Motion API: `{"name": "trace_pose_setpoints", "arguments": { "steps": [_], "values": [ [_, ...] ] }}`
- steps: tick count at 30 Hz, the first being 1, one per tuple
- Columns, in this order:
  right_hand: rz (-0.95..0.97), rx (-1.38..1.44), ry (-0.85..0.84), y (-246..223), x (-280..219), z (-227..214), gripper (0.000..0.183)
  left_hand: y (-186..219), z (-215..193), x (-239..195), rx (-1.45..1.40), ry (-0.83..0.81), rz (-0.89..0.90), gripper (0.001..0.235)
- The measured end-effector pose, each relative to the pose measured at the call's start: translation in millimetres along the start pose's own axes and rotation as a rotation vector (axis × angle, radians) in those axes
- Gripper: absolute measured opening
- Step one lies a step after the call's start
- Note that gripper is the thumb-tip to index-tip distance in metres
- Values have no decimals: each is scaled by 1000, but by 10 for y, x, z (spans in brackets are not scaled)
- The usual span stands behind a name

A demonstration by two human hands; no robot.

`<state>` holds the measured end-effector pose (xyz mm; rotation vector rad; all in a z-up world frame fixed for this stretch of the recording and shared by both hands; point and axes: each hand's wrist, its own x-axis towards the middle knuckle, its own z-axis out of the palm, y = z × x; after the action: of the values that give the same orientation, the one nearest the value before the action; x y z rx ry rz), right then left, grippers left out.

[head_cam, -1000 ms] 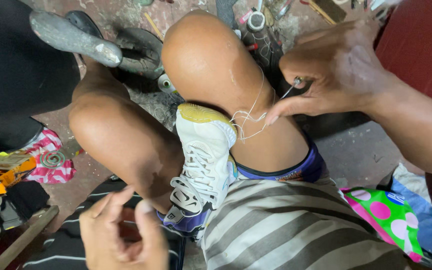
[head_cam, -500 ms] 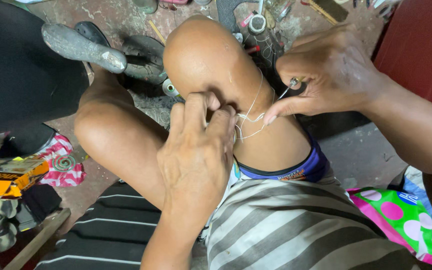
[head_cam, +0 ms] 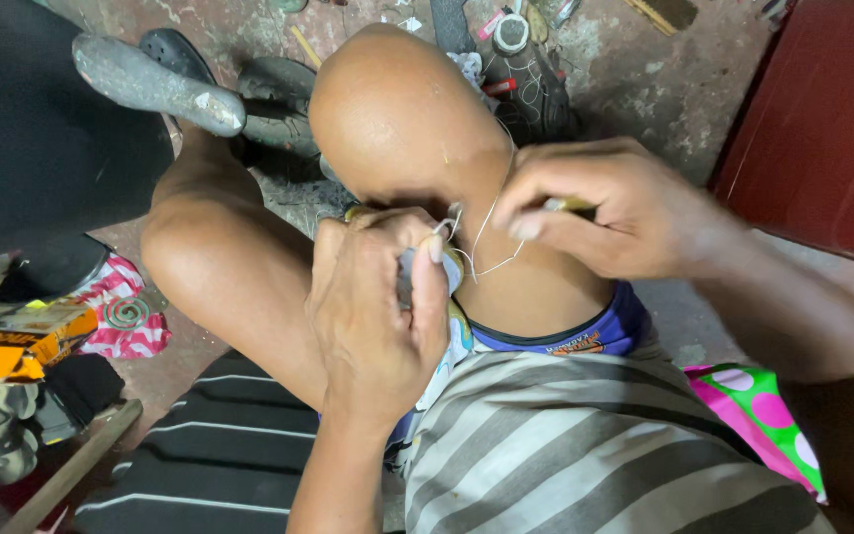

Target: The person sits on the floor and sews the sole of a white sneaker using a needle and thread. They repeatedly push the needle through the shoe's sole and pull the thread tight to secure the stitching.

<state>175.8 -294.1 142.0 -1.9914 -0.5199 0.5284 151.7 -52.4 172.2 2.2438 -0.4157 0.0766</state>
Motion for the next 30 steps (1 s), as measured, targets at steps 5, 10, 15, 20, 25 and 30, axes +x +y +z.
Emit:
{"name": "trace_pose_setpoints", "arguments": {
  "steps": [5,10,15,20,25,30],
  "values": [
    [-32,31,315,-150,-48,591,39,-63,96,-196,-637,68,-255,25],
    [-7,193,221,-46,-141,417,10,-104,-121,-323,-1128,-51,-364,27],
    [85,493,104,-99,-353,147,9,-1,-81,-154,-874,-210,-382,43],
    [37,178,175,-290,-282,125,10,51,64,-118,-331,-123,-105,68],
    [-109,-180,210,-455,-9,250,19,37,196,-193,-293,9,-79,87],
    [-185,-787,329,-288,23,11,10,53,215,-227,-290,1,-97,94]
  ]
}}
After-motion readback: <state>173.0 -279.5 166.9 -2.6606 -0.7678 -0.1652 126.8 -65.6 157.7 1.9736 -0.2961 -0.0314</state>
